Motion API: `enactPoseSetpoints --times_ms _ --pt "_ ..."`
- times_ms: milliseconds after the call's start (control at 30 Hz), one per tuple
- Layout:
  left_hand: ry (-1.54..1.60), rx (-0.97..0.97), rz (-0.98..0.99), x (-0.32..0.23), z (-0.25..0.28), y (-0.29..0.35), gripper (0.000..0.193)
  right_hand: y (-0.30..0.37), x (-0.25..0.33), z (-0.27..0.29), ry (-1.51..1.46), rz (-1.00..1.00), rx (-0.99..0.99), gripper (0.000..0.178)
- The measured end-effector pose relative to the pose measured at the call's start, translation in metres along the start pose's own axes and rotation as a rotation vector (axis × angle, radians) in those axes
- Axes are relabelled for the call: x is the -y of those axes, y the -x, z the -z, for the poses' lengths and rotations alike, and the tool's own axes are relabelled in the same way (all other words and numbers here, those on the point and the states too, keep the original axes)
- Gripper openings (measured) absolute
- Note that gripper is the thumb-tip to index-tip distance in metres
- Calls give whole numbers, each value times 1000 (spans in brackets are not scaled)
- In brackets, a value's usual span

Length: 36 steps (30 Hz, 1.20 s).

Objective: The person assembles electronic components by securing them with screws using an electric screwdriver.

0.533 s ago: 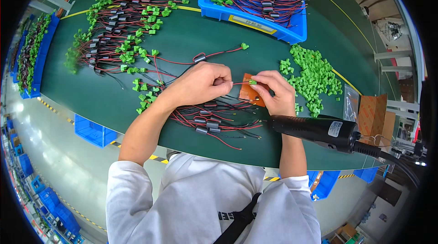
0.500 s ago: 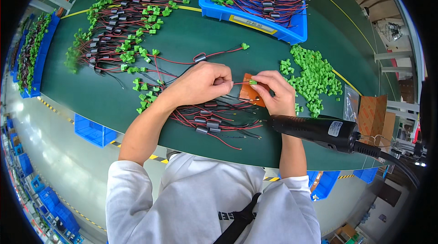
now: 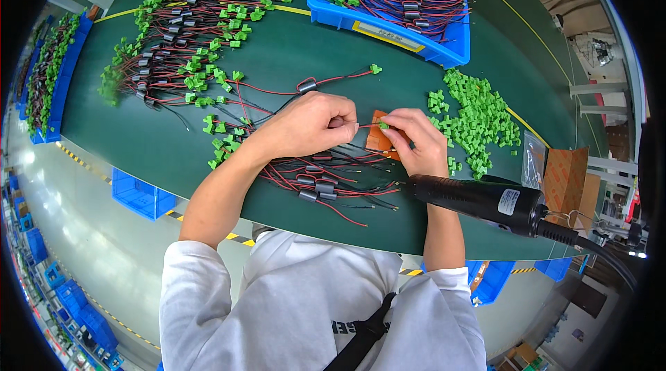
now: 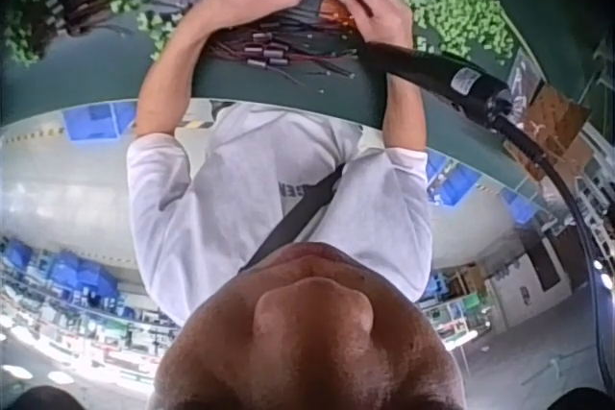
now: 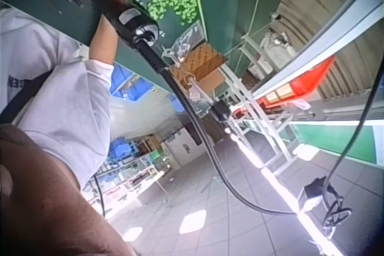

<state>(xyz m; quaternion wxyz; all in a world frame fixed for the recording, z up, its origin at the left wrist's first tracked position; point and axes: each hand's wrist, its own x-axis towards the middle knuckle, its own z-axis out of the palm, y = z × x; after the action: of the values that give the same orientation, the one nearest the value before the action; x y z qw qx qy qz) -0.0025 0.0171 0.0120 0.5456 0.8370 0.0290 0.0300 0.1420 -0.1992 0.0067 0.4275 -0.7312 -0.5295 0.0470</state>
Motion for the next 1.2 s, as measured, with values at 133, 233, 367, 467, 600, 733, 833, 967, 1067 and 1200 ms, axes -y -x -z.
enactPoseSetpoints --times_ms 133,233,367,467,600,733,833,967,1067,1200 --pt "-78 46 -41 2 0 1 17 3 -6 -1 17 35 75 24" --pt "-170 99 -15 -2 2 1 16 5 -4 -1 13 26 116 24" --pt "-211 55 -47 2 -5 2 16 5 -3 -3 -14 6 163 23" --pt "-246 20 -68 3 -9 2 18 5 -3 -4 -31 10 147 23" --pt "-283 21 -57 3 -12 1 19 4 -6 -1 34 -2 184 22" --pt "-297 3 -68 2 -14 1 20 4 -8 -2 77 32 193 17" --pt "-320 5 -57 2 -15 1 19 2 -8 9 167 78 275 22" --pt "-329 21 2 -1 -16 0 20 15 -28 34 -613 -270 -94 42" --pt "-365 1 -15 1 -18 0 19 15 11 57 -982 19 -338 84" --pt "-352 -32 -6 6 -21 -1 17 25 47 55 -783 -29 -451 77"
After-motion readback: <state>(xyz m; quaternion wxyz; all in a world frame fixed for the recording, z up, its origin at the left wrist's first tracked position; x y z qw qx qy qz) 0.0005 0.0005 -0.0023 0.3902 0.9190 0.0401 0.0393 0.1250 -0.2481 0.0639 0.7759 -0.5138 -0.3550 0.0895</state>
